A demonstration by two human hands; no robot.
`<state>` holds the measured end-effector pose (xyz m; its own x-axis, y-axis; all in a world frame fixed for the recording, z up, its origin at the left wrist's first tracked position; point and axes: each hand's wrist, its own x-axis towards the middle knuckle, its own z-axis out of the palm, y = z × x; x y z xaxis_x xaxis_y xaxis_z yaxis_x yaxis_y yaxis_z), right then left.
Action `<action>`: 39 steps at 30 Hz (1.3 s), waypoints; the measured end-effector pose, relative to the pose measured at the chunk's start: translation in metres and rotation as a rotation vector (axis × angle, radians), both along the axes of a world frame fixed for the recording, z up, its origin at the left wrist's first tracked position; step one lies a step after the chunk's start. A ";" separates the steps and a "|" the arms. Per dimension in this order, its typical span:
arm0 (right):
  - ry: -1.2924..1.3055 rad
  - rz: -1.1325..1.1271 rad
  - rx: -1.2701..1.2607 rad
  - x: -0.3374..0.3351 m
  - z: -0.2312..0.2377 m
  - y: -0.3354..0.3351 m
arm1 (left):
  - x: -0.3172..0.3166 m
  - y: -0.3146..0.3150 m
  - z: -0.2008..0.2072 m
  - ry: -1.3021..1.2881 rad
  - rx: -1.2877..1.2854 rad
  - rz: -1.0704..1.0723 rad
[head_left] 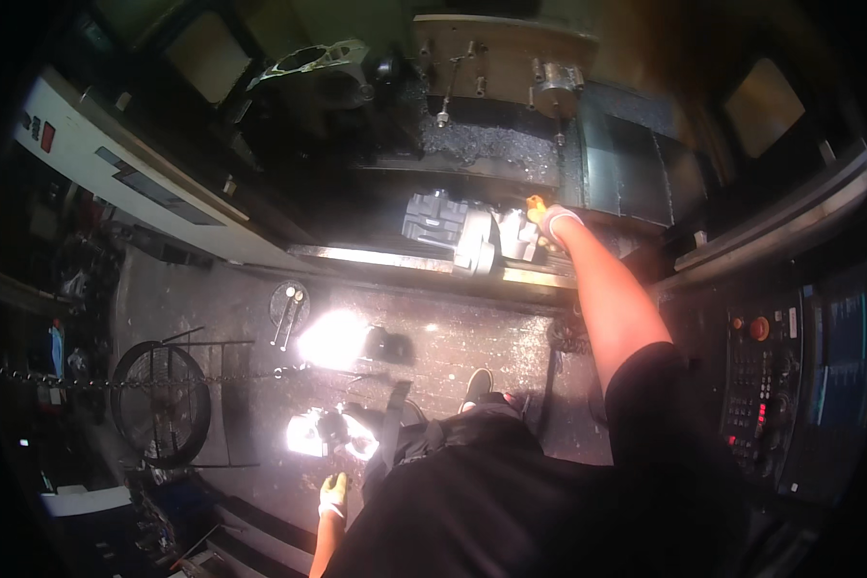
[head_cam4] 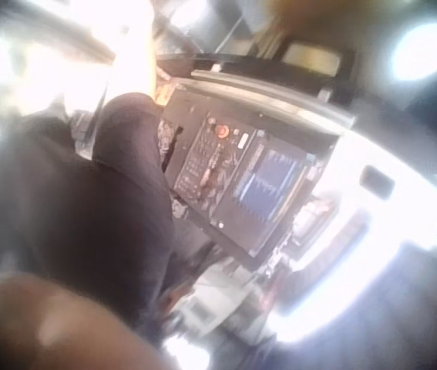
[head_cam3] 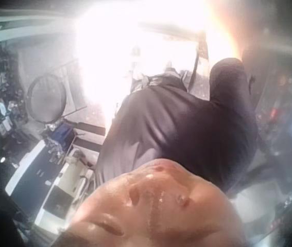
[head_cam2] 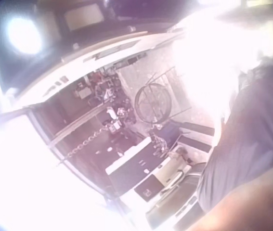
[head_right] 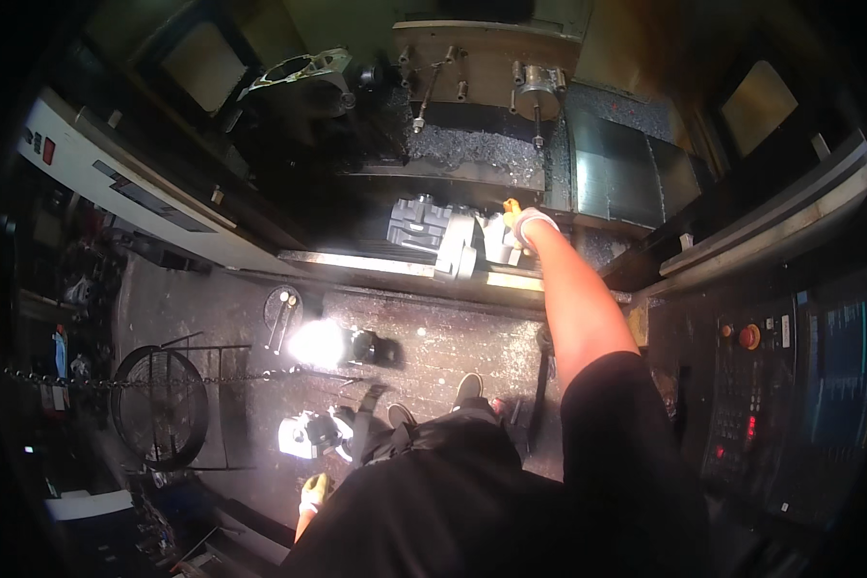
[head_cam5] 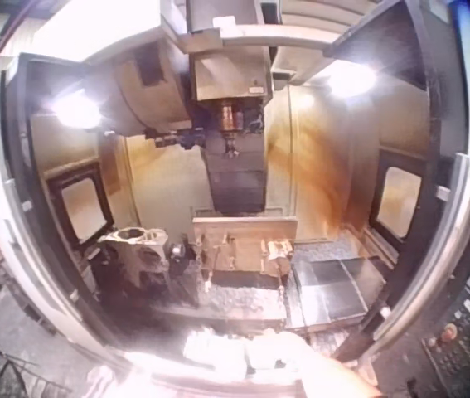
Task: The person carries several metal engine components across a workshop, places one into a CNC milling machine, uses an air gun to clean the workpiece and the machine interior, and سپس uses a wrench to secure the component onto the machine's worktable.
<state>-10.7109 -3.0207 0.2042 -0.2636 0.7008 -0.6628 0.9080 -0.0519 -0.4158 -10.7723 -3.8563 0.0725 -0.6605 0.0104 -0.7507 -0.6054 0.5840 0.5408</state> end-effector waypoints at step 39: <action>0.090 -0.486 -0.031 0.101 -0.117 -0.045 | -0.046 0.012 0.038 -0.039 -0.043 -0.103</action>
<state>-10.6096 -3.0659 0.0873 0.0318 0.7374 -0.6747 0.7360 -0.4740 -0.4834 -10.8183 -3.8440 0.1101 -0.6283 0.0436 -0.7767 -0.5609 0.6665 0.4911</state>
